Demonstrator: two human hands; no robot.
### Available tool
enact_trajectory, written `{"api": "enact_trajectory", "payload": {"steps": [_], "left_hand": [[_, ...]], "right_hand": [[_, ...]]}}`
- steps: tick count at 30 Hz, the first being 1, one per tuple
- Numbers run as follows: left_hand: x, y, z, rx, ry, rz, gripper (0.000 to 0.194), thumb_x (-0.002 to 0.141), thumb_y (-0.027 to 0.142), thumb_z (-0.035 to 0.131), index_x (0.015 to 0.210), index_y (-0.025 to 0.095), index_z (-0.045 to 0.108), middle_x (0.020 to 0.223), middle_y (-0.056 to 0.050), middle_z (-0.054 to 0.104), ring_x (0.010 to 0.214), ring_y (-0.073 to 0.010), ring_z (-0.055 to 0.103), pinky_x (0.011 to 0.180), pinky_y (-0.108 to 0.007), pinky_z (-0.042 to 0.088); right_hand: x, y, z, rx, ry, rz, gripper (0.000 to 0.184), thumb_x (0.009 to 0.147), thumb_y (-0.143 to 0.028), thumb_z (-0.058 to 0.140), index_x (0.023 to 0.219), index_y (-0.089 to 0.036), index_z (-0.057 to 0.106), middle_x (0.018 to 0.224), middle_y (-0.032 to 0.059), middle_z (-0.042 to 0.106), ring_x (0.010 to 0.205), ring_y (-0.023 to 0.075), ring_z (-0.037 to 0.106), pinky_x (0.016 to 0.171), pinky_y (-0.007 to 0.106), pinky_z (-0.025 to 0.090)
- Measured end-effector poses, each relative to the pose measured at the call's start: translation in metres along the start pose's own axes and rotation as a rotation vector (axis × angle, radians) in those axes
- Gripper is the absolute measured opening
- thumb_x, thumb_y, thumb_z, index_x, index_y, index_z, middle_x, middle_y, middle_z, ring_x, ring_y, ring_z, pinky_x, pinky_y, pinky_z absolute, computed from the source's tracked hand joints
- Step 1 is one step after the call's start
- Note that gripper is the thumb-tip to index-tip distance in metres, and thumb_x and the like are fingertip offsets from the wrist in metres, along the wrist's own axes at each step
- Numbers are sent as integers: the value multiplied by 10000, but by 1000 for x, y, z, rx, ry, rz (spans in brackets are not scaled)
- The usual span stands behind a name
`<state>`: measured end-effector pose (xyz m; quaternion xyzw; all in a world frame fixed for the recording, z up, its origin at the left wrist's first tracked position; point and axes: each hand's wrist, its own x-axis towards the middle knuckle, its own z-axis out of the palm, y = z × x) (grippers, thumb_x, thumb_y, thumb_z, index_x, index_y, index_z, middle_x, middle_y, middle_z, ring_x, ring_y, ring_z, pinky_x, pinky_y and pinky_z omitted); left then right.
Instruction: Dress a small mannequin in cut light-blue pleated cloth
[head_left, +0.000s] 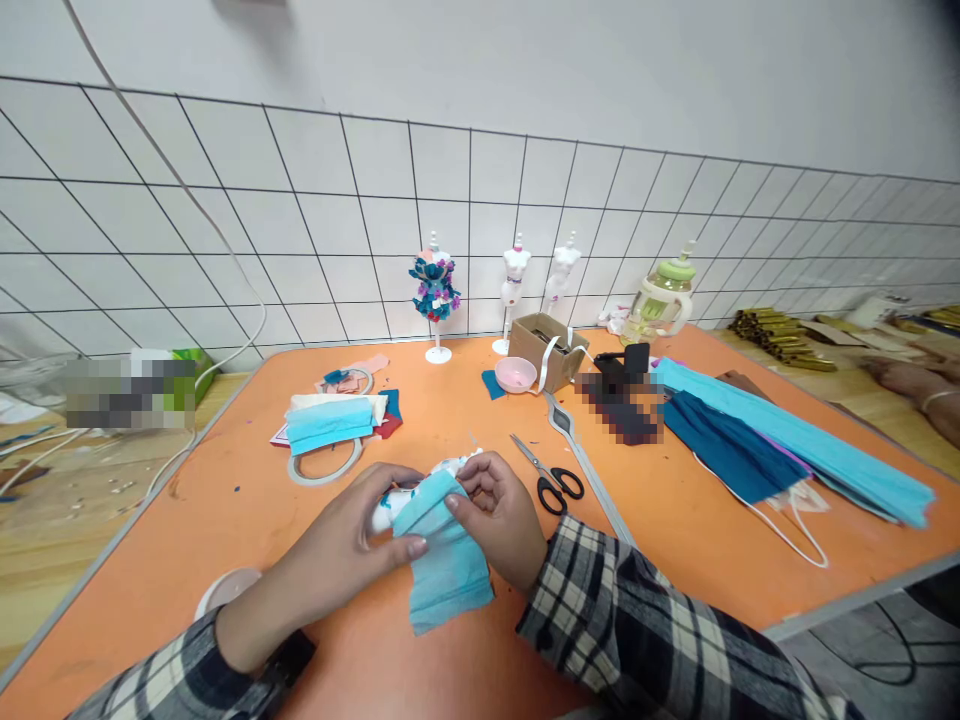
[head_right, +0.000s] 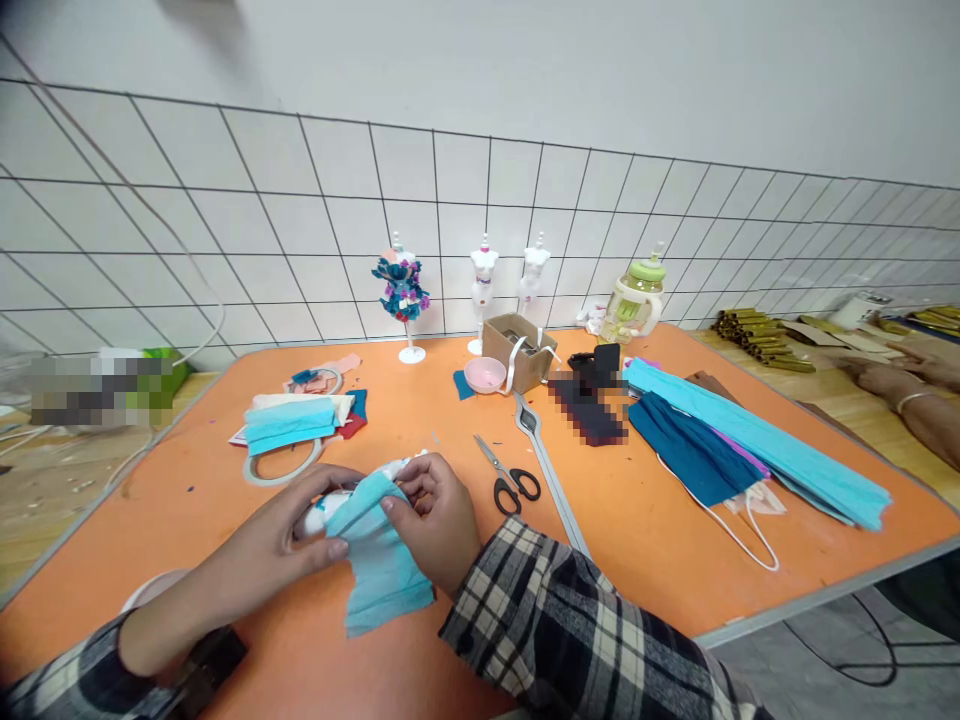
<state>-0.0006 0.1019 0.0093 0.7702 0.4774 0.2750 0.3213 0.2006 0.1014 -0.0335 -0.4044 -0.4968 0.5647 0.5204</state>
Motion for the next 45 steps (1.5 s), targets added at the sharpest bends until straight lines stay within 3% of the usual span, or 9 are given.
{"api": "enact_trajectory", "payload": {"steps": [5,11,20,24,30,38,45], "left_hand": [[0,0,4,82,43,-59,324,879,457,607,1115,238,637,1108,-71,699,1050,-274,647,905,-382,529],[0,-3,6,82,57,-19,318,910,494,589,1094,244,657,1070,-56,717,999,-255,668,855,-349,544],[-4,-9,14,198,112,40,291,961,488,546,1087,249,654,1047,-52,705,959,-239,666,816,-344,538],[-6,-5,16,237,107,57,289,966,487,539,1086,253,659,1051,-52,704,970,-240,666,825,-349,539],[-6,-7,19,275,90,44,309,969,495,536,1119,255,657,1065,-52,696,979,-236,666,822,-350,540],[-7,-13,23,465,80,61,329,974,491,511,1118,244,674,1051,-60,696,951,-254,675,793,-371,536],[-12,-9,23,649,188,193,312,994,413,476,1152,211,655,1095,-102,675,998,-291,639,857,-431,501]], "right_hand": [[1,3,0,14,-1,-16,284,699,-282,689,882,-225,480,799,-14,584,686,128,560,580,233,425],[-1,5,1,-5,1,-38,260,718,-277,673,877,-226,473,809,-8,577,701,134,557,580,235,439],[-4,-6,-4,-344,150,-343,217,738,-266,697,934,-201,629,682,-52,445,623,121,457,587,252,371],[-4,-9,-5,-458,163,-394,122,747,-266,723,830,-200,663,670,-38,491,645,134,494,636,277,378],[-1,-6,-3,-394,157,-326,77,757,-243,673,726,-198,620,643,-37,513,614,126,481,608,263,380],[8,7,-4,-316,66,-32,85,703,-241,620,721,-204,546,607,-64,458,545,105,420,512,230,328],[5,11,-2,-278,95,-55,138,699,-205,596,821,-206,532,691,-50,509,607,111,492,550,215,405]]}}
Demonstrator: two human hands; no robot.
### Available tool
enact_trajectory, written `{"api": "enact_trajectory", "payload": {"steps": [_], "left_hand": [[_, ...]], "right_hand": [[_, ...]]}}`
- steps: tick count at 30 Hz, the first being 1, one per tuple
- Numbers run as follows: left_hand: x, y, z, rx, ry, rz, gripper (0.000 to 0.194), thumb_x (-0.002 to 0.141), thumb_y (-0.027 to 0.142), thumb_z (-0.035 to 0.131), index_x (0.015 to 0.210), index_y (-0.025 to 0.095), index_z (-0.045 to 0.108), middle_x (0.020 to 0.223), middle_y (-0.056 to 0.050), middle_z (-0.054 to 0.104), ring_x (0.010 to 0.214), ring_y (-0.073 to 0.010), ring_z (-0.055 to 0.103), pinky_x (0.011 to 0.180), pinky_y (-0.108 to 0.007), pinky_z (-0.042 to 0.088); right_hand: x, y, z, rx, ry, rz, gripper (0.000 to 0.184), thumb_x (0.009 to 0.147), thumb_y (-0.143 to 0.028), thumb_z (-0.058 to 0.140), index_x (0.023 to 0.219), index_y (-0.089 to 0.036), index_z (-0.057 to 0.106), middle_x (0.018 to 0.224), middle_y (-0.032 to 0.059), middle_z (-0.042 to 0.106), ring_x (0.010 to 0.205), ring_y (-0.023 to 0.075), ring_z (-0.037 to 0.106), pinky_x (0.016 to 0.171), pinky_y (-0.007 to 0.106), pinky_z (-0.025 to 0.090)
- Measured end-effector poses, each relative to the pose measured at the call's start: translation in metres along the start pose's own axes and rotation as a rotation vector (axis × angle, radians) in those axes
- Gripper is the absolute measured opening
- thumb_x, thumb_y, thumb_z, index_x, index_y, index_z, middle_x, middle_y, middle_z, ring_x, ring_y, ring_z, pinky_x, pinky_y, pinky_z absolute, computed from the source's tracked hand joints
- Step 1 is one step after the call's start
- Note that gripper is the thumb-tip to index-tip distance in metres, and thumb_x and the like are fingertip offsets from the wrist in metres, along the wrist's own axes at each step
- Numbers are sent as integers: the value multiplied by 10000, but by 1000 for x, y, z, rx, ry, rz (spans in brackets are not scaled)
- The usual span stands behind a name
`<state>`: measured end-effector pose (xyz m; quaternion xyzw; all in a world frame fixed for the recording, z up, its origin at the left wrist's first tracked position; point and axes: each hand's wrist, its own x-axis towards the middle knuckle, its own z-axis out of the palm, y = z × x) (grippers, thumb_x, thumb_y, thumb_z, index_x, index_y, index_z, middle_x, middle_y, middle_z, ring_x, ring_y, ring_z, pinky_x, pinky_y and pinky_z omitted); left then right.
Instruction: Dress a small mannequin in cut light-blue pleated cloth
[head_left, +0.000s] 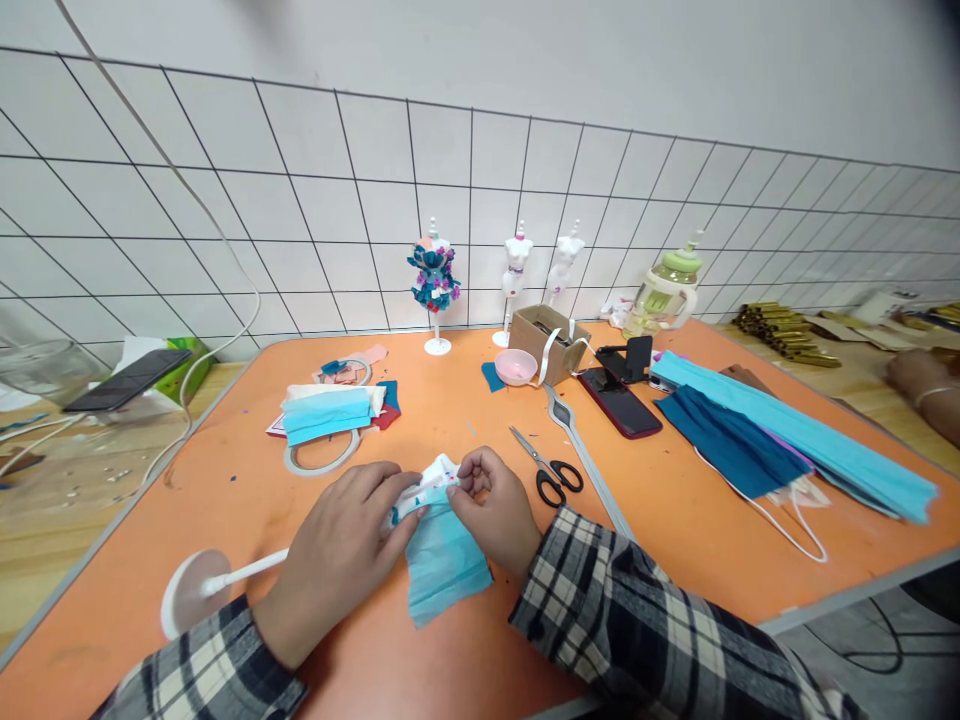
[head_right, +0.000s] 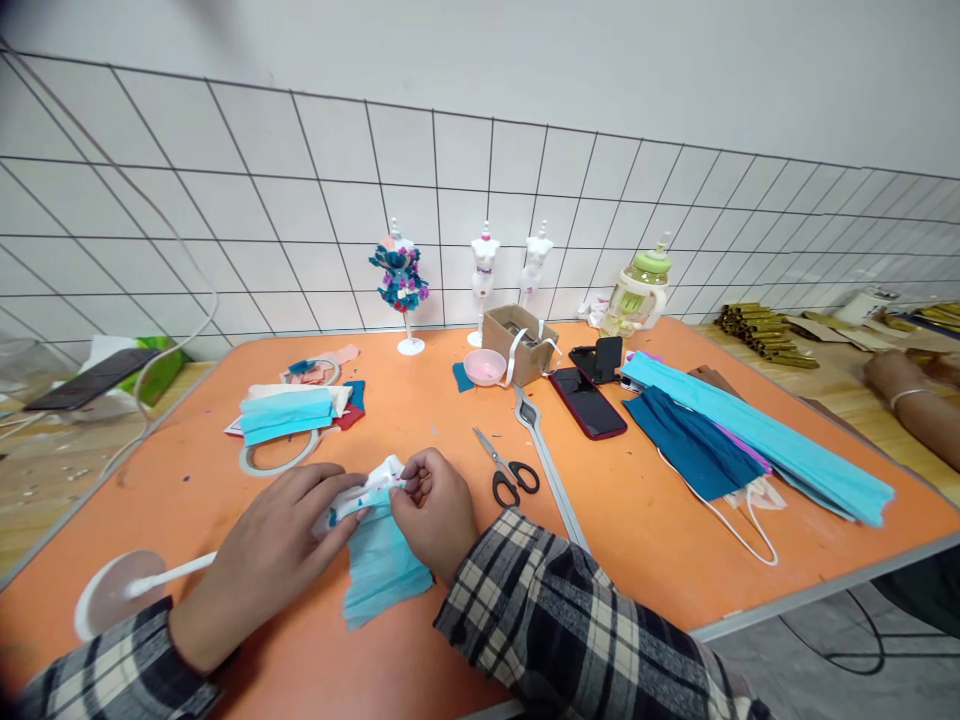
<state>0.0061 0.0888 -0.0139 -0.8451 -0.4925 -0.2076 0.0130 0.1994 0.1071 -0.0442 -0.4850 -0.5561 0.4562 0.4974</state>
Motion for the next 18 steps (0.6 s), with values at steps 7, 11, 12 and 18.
{"api": "enact_trajectory", "payload": {"steps": [7,11,12,18], "left_hand": [[4,-7,9,-102,-135,-94,275,964,418,533,1141,236,638,1090,-89,683,1000,-291,641,854,-431,504],[7,-18,10,-179,-195,-62,326,941,469,579,1172,240,603,1157,-86,691,1063,-292,645,898,-430,507],[7,-20,9,-196,-214,-42,335,937,469,586,1181,240,594,1187,-90,687,1087,-291,644,913,-426,510],[-1,-28,3,-210,-277,9,467,857,292,606,1311,227,517,1354,-110,638,1196,-304,639,973,-426,535]], "right_hand": [[6,9,-4,-61,-74,8,102,782,-221,637,865,-191,586,750,-28,585,629,111,531,623,242,452],[14,8,-21,-255,-229,-133,329,712,-195,761,1020,-194,644,937,9,620,756,133,558,760,288,479],[16,8,-25,-330,-265,-186,354,695,-163,771,1024,-194,645,965,17,616,791,143,557,783,296,477],[19,10,-30,-474,-319,-268,174,725,-75,719,831,-195,651,897,14,601,841,166,567,802,303,451]]}}
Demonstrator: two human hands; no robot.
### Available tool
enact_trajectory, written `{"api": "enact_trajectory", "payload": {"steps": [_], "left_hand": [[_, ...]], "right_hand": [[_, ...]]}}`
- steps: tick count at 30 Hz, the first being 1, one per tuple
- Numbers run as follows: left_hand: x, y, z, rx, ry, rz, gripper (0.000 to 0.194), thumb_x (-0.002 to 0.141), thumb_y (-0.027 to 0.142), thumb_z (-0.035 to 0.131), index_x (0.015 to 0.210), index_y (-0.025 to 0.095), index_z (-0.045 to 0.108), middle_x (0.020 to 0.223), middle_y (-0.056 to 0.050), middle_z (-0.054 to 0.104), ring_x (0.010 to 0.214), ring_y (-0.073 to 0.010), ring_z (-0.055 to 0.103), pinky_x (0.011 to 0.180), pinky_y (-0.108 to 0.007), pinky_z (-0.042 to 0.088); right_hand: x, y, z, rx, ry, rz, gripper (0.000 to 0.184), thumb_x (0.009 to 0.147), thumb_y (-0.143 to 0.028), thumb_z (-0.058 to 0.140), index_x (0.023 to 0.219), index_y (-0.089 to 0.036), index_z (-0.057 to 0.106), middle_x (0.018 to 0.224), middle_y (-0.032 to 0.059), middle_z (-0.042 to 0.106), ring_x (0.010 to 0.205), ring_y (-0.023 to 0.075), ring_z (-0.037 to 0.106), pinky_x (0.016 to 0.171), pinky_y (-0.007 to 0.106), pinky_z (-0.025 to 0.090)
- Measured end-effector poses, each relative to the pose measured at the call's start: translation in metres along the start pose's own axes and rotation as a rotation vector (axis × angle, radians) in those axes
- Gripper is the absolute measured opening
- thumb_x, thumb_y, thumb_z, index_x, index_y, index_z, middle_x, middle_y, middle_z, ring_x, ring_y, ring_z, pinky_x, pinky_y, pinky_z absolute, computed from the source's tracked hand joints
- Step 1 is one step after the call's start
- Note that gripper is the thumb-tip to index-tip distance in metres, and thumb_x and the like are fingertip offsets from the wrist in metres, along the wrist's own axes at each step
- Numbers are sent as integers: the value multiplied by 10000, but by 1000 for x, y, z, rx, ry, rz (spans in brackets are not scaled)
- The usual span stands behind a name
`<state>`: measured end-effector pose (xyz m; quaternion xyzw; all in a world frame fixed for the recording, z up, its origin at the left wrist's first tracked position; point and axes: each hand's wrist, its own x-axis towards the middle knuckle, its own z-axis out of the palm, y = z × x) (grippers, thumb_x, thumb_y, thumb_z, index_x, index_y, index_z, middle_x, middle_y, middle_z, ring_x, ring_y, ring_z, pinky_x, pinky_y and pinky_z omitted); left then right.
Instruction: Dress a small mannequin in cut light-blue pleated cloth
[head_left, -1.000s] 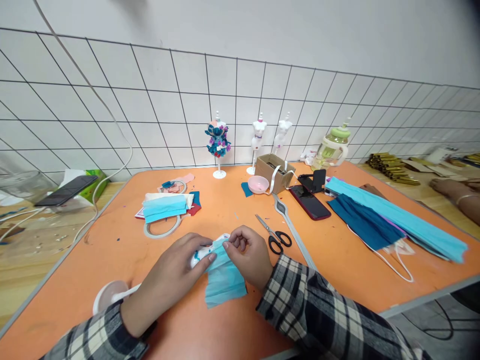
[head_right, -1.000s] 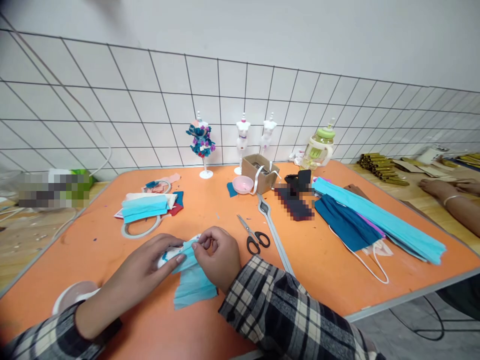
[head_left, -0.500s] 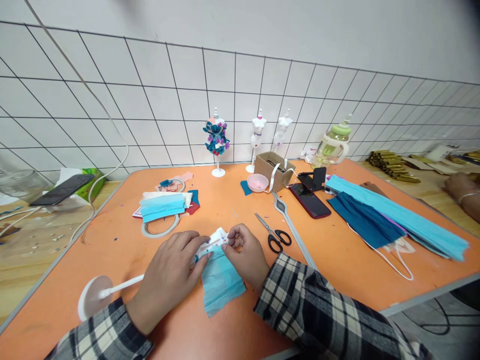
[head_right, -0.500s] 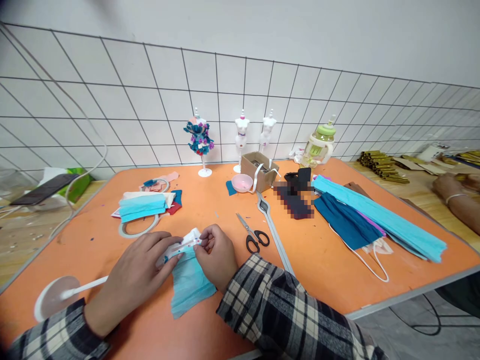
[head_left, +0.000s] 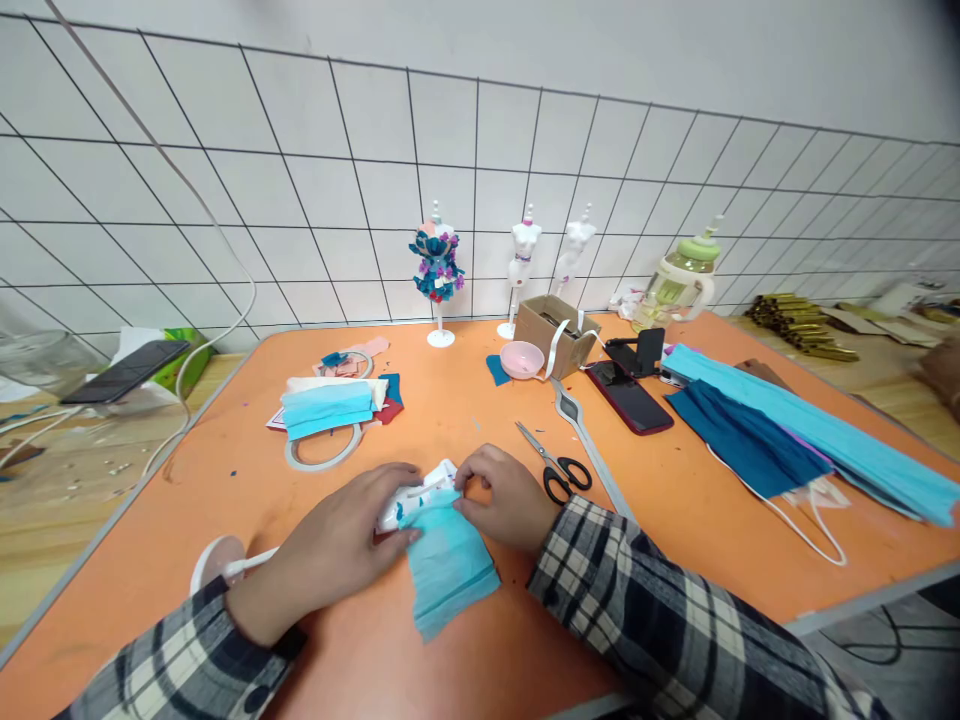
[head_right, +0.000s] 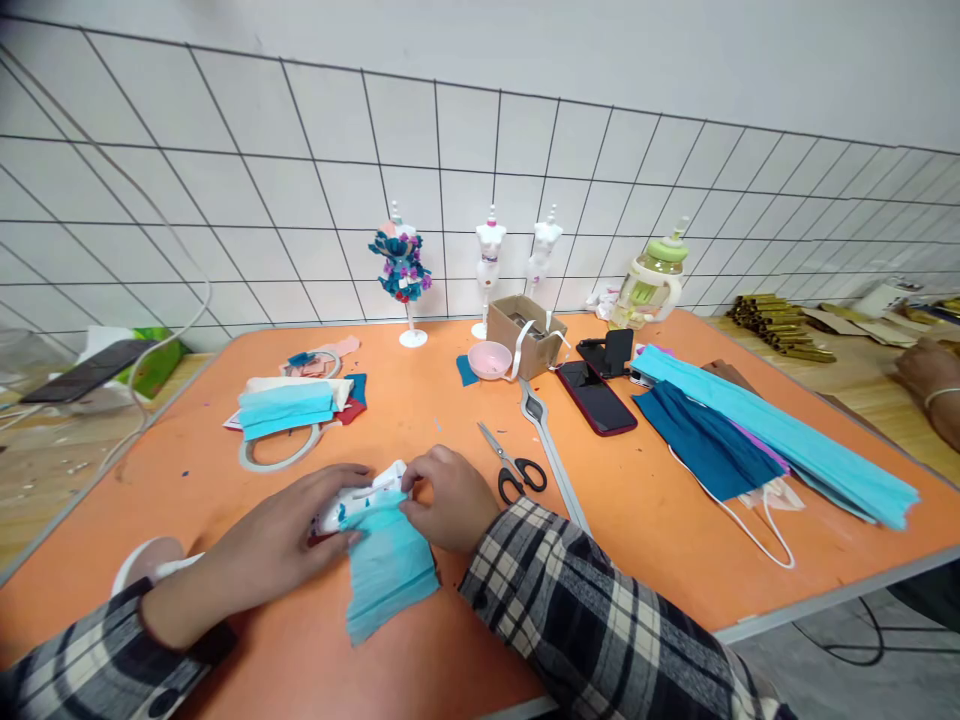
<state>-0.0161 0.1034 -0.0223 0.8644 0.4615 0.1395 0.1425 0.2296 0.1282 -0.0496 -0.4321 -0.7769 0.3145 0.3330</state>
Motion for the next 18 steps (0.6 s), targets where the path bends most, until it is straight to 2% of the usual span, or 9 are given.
{"api": "enact_trajectory", "payload": {"steps": [4,9,13,15,18], "left_hand": [[-8,1,-1,38,-15,54,673,743,122,530,1404,218,447,1459,-116,571,1284,-300,597,1034,-433,518],[-9,-4,5,54,6,-18,553,833,121,464,1378,215,466,1451,-139,574,1303,-300,581,1037,-458,513],[-4,-12,11,89,47,-6,527,847,111,455,1366,202,467,1405,-151,592,1290,-304,575,1044,-474,492],[-2,-12,10,113,61,-19,502,860,167,511,1359,210,485,1364,-144,618,1259,-324,588,1029,-496,490],[-2,-5,3,127,172,-24,514,884,347,606,1371,218,502,1371,-148,615,1300,-377,537,1072,-569,428]], "right_hand": [[-2,-5,3,11,-6,-48,179,708,-40,670,765,-203,624,865,12,610,853,177,586,807,307,449],[-7,-14,0,118,-39,-165,211,650,-41,645,756,-211,575,910,21,643,914,198,605,881,340,459],[-11,-19,-4,451,-221,-25,234,688,-71,574,861,-226,542,720,-57,585,677,123,567,684,236,469],[-12,-20,-5,577,-296,13,291,714,-105,583,971,-233,532,701,-77,557,626,102,540,630,206,451],[-14,-23,-4,569,-270,-33,353,740,-130,600,1071,-234,530,740,-66,580,651,107,561,652,216,465]]}}
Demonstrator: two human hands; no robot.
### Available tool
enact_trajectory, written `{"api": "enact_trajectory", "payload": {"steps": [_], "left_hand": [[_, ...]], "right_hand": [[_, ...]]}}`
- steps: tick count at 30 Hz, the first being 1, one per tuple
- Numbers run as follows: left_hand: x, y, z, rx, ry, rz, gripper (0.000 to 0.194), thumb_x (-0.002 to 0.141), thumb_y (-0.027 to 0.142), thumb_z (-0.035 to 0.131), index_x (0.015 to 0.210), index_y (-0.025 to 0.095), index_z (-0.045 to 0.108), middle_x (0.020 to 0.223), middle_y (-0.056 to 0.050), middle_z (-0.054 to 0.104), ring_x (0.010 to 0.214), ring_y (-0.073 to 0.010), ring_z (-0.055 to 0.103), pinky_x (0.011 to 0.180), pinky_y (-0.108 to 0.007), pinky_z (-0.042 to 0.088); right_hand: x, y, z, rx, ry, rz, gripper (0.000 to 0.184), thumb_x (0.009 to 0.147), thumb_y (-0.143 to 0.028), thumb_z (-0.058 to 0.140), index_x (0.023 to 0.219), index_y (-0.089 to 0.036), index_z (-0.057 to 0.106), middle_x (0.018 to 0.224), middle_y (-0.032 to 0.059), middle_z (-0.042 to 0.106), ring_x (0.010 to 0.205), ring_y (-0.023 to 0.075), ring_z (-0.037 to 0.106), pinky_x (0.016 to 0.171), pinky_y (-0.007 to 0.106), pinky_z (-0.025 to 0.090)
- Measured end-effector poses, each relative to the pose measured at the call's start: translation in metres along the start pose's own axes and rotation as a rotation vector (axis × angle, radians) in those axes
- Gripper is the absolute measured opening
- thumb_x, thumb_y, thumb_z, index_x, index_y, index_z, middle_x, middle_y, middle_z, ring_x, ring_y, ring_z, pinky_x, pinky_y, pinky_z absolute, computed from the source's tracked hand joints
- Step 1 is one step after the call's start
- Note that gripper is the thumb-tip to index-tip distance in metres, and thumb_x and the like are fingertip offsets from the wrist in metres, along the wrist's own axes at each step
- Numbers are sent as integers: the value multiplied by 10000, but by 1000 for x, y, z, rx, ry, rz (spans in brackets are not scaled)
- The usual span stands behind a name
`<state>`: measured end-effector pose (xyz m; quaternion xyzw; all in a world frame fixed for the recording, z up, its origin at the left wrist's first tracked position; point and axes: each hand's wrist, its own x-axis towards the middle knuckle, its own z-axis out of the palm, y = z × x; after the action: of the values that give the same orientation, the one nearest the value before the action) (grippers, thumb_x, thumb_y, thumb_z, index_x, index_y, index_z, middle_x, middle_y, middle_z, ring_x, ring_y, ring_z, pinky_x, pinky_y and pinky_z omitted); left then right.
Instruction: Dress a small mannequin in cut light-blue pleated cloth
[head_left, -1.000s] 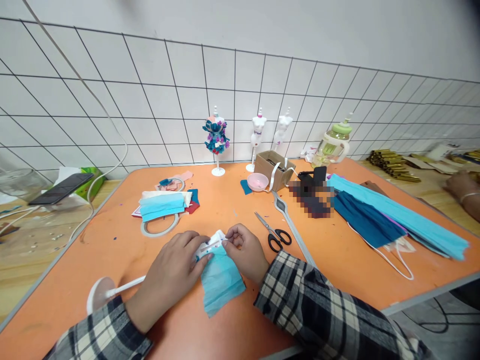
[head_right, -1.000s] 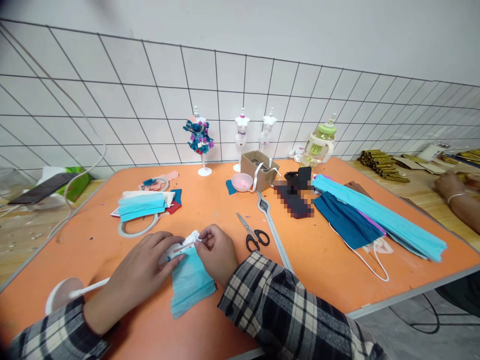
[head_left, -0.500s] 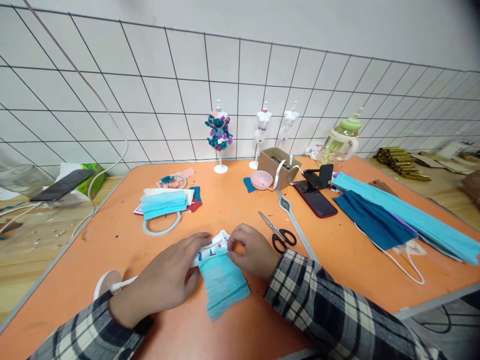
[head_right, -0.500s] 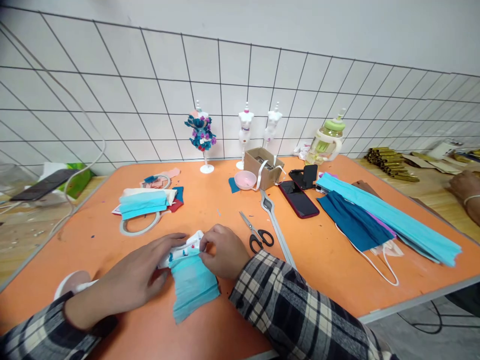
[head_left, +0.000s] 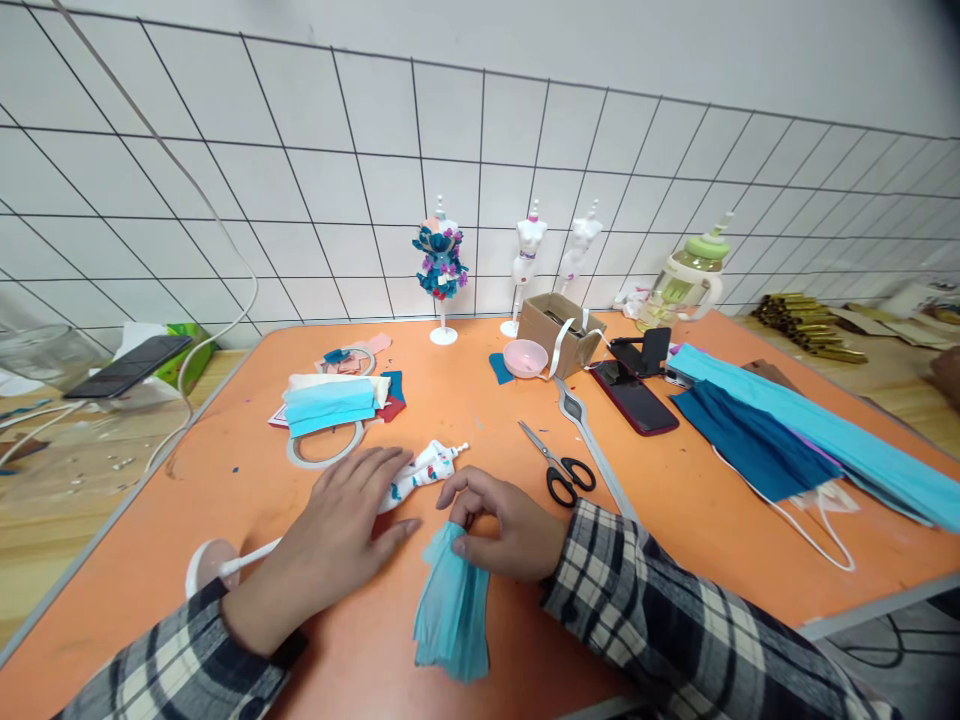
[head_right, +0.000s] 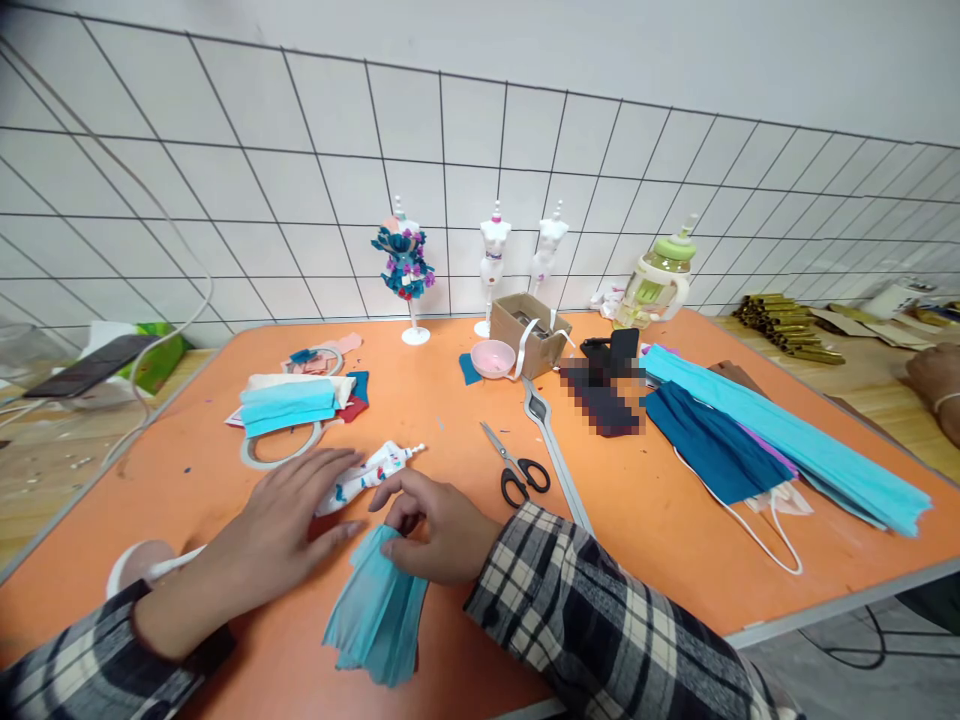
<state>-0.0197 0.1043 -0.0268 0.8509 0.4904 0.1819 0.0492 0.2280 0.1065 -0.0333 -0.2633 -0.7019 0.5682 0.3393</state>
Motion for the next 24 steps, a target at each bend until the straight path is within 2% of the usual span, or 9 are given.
{"api": "enact_trajectory", "payload": {"steps": [3,5,7,12,15,17,20,22,24], "left_hand": [[-3,16,-11,-162,96,37,493,944,448,554,1391,251,493,1389,-129,605,1311,-343,532,1085,-522,439],[-7,30,-14,-317,79,60,525,921,530,579,1376,276,515,1357,-108,636,1242,-316,593,1018,-451,515],[-9,42,-13,-396,51,7,529,843,565,677,1283,281,605,1266,-93,700,1127,-308,665,931,-414,571],[-6,51,-4,-499,13,-122,238,918,450,607,1011,285,752,1002,-40,793,897,-245,736,809,-353,595],[-4,48,-6,-518,70,-131,225,938,383,582,850,268,753,832,-12,787,743,-199,723,686,-294,578],[-6,47,-9,-515,114,-115,217,934,355,595,803,264,741,766,3,767,689,-181,705,646,-278,562],[-8,43,-11,-454,207,-88,178,947,342,583,886,272,735,831,-10,763,784,-199,712,730,-303,564],[-8,35,-10,-373,266,-98,229,962,370,548,1119,276,686,1011,-50,757,962,-242,702,847,-363,554],[-5,23,-8,-235,268,-116,503,921,446,587,1378,250,513,1258,-117,678,1173,-315,621,962,-463,507]], "right_hand": [[-3,-2,7,-187,78,-59,393,771,-139,593,1148,-243,550,788,-40,627,698,132,597,692,249,486],[-5,-3,14,-301,115,-102,430,788,-145,590,1202,-254,558,821,-27,659,704,146,608,699,267,495],[-8,-3,20,-360,158,-157,452,808,-149,588,1244,-264,559,858,-15,688,712,156,623,707,279,505],[-11,-7,24,-447,368,-305,470,812,-157,598,1270,-247,543,952,30,711,888,205,666,892,370,488],[-9,-7,22,-414,391,-251,538,768,-180,647,1288,-231,515,934,23,706,900,215,664,895,376,480],[-7,-5,21,-393,370,-200,425,756,-192,674,1169,-238,581,891,8,707,855,203,664,846,347,484],[-3,-3,19,-404,321,-165,75,789,-226,675,858,-233,645,782,-6,700,739,177,640,742,306,466],[-1,-2,15,-385,318,-114,40,810,-254,667,787,-225,652,736,-10,693,694,165,624,688,289,449],[1,-2,9,-296,327,-46,57,812,-274,664,818,-218,670,738,-12,692,684,156,620,653,271,444]]}}
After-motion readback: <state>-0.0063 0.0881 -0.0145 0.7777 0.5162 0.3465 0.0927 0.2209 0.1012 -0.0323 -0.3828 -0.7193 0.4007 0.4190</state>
